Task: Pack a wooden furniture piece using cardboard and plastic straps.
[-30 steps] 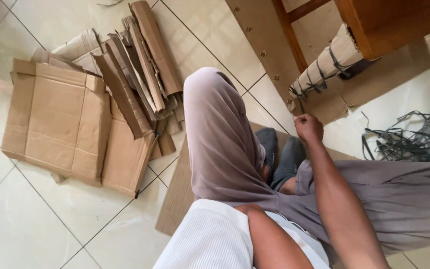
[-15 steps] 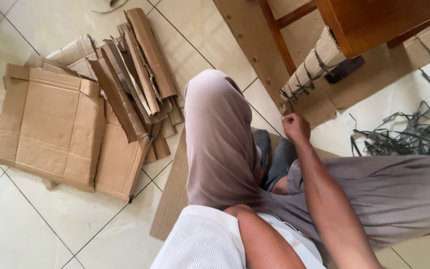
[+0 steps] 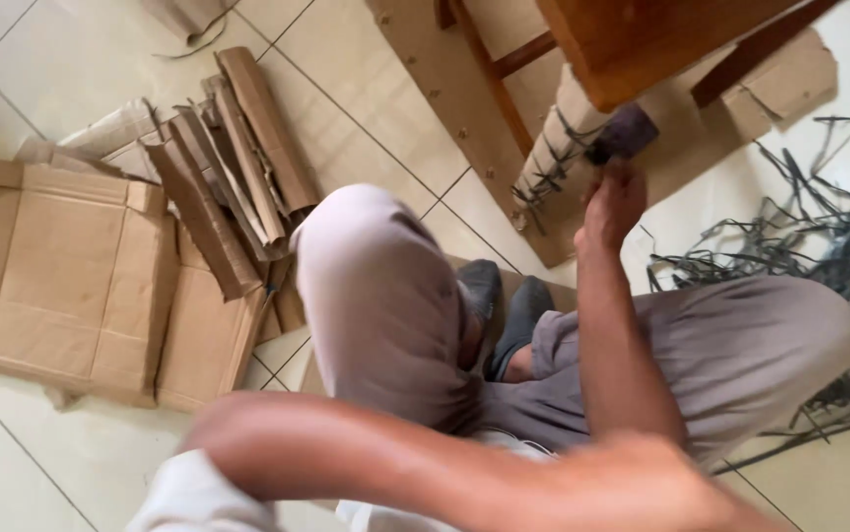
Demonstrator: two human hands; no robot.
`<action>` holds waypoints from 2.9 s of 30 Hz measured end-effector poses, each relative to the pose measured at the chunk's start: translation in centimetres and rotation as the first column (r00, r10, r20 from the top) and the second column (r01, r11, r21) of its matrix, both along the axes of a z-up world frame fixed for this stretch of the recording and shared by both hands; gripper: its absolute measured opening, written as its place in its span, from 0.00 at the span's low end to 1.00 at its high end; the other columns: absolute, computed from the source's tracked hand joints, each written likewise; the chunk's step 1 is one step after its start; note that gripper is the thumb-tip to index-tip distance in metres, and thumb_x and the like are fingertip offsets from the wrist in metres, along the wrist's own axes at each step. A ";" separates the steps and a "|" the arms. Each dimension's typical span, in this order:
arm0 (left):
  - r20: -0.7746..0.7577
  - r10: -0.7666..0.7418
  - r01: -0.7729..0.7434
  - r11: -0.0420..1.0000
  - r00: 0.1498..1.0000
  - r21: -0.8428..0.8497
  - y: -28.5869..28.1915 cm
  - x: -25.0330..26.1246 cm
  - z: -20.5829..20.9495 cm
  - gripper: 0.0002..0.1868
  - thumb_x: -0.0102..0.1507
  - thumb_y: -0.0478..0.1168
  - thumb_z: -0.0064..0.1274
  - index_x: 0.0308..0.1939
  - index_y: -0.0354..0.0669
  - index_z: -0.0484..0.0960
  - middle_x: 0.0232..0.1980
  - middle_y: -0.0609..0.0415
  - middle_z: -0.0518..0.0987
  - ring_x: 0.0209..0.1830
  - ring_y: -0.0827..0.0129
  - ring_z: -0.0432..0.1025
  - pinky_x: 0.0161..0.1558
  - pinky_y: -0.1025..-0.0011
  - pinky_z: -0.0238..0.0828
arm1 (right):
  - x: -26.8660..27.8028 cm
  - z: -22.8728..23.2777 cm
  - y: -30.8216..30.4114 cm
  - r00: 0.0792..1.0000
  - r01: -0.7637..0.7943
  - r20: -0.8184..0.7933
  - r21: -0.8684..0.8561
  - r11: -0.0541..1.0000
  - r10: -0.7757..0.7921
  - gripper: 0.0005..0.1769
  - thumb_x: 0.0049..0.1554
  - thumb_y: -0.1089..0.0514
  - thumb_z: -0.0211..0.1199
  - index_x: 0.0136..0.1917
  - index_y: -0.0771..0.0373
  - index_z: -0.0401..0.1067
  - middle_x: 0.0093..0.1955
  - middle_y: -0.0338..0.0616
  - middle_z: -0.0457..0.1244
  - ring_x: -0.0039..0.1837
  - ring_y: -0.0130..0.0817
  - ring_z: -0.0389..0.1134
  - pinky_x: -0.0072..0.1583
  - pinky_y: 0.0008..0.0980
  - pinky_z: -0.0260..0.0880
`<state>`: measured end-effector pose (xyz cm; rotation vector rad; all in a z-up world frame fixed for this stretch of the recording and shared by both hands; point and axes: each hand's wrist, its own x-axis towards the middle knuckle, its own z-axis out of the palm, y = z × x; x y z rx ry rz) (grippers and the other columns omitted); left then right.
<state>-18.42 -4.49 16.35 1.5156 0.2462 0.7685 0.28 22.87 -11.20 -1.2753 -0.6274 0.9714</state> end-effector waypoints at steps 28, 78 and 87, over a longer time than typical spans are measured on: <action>-0.308 0.919 -0.767 0.378 0.245 0.518 46.1 -15.7 -3.9 0.22 0.67 0.51 0.61 0.58 0.43 0.79 0.59 0.50 0.80 0.60 0.60 0.76 0.61 0.62 0.71 | 4.8 23.6 6.8 0.804 -0.181 0.516 -0.260 0.948 0.296 0.52 0.70 0.45 0.58 0.85 0.67 0.24 0.83 0.68 0.36 0.77 0.47 0.56 0.71 0.40 0.67; 0.055 0.883 -0.842 0.461 0.465 -0.282 70.4 -21.7 -14.7 0.17 0.61 0.40 0.62 0.51 0.39 0.76 0.46 0.54 0.76 0.48 0.67 0.69 0.56 0.63 0.66 | 5.4 24.8 18.5 0.921 -0.323 0.253 0.066 0.944 0.298 0.38 0.74 0.53 0.46 0.87 0.56 0.28 0.88 0.55 0.42 0.86 0.48 0.51 0.78 0.49 0.57; -0.117 0.934 -0.928 0.308 0.337 -0.211 68.0 -20.2 -14.1 0.24 0.63 0.53 0.61 0.54 0.44 0.73 0.51 0.56 0.75 0.54 0.67 0.68 0.62 0.58 0.61 | 12.7 20.9 22.4 0.882 -0.341 0.359 0.038 0.939 0.305 0.40 0.77 0.52 0.52 0.88 0.57 0.29 0.89 0.59 0.40 0.89 0.49 0.47 0.82 0.46 0.50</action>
